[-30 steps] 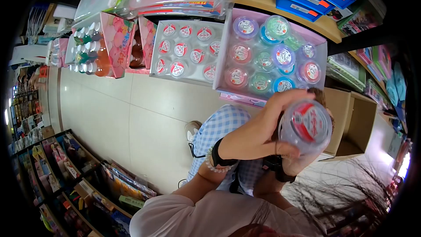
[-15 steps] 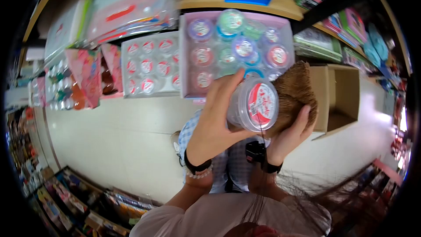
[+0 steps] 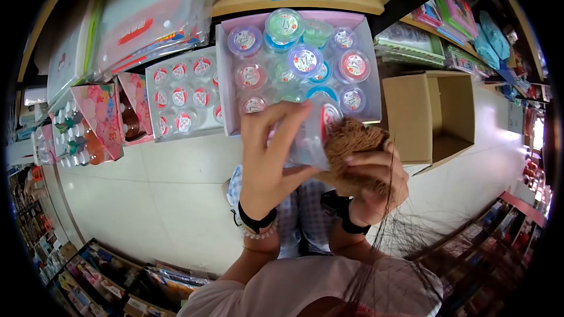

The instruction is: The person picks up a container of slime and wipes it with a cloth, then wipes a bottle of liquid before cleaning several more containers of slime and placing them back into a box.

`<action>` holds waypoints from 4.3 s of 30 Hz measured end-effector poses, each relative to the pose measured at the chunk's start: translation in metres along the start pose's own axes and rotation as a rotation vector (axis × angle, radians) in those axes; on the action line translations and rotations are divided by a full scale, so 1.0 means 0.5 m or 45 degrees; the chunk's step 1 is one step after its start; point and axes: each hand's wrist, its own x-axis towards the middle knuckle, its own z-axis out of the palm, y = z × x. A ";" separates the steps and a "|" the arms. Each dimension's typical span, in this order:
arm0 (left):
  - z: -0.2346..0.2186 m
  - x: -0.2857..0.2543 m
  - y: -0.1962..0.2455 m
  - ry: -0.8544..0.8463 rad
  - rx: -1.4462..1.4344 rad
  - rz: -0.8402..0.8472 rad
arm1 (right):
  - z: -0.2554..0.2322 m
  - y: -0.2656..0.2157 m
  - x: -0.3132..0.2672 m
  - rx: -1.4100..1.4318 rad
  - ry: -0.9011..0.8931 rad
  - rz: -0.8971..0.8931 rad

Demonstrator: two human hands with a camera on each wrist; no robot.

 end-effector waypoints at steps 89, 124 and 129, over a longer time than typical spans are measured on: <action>-0.084 -0.051 0.026 0.115 -0.247 0.227 | 0.019 -0.078 -0.014 -0.161 0.077 0.712; -0.167 -0.285 -0.474 0.173 0.192 -0.580 | 0.381 0.068 -0.018 -0.035 -1.879 0.449; -0.149 -0.283 -0.483 0.260 0.249 -0.565 | 0.398 0.086 -0.057 0.049 -2.068 0.226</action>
